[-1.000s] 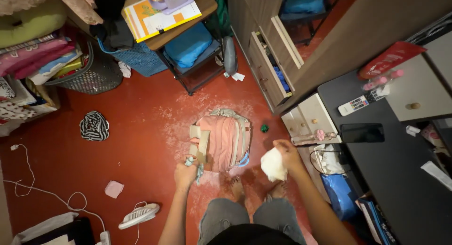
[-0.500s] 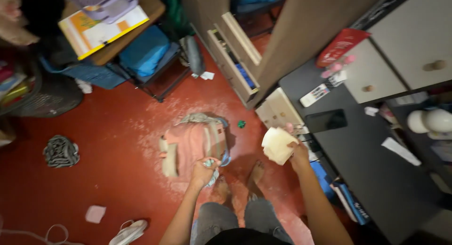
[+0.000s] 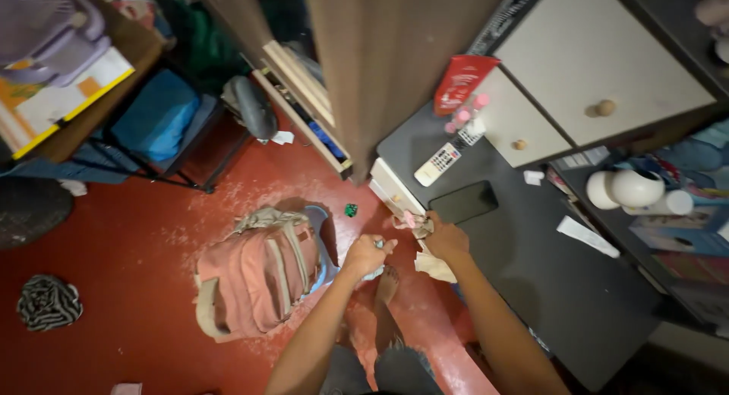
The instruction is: The person packs a pink backpack with daily essentials from a cluttered desk. They place a black pouch, several small boxes, a white bottle, and a white cloth into the bag, then zip it closed. The person then wipes the desk surface with the cloth.
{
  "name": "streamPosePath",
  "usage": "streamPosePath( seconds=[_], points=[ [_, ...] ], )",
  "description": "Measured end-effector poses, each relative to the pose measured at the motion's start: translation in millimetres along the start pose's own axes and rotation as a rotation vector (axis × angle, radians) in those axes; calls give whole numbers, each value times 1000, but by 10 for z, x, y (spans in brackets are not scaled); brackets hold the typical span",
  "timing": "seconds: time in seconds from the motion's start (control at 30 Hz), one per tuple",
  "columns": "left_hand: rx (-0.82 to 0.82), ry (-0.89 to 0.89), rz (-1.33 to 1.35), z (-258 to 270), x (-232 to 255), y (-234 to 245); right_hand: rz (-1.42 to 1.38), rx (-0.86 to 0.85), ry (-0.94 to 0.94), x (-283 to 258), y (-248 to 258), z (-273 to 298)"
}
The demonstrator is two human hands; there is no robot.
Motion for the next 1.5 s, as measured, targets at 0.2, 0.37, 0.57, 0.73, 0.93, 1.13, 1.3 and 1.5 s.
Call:
streamPosePath(
  seconds=[0.2, 0.37, 0.57, 0.73, 0.93, 1.13, 1.3, 1.5],
  points=[
    [-33, 3, -60, -234, 322, -346, -33, 224, 108, 361, 53, 275],
    [-114, -22, -191, -500, 465, -893, -260, 312, 126, 554, -81, 401],
    [-49, -60, -158, -586, 690, -1333, -941, 383, 139, 974, -733, 112],
    [-137, -28, -309, -568, 847, -1352, -1487, 258, -101, 1511, -1197, -236],
    [-161, -151, -350, -633, 1147, -1162, -2136, -253, -196, 1687, -1000, -492],
    [-511, -184, 197, -733, 1300, -993, -2071, -172, 10, 1572, -493, -523],
    [-756, -221, 117, -574, 991, -958, -1763, -151, 7, 1427, 221, -55],
    [-705, -234, -37, -355, 1175, -791, -1585, -149, 135, 1262, 982, 563]
  ],
)
Point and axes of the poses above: each hand's wrist, its own z-axis away from the middle knuckle, its own y-axis out of the back of the hand, x = y × z, the point moved 2 cm from there along -z, towards the middle knuckle, and after that the axes turned 3 degrees about z, right-handed, at the moved point
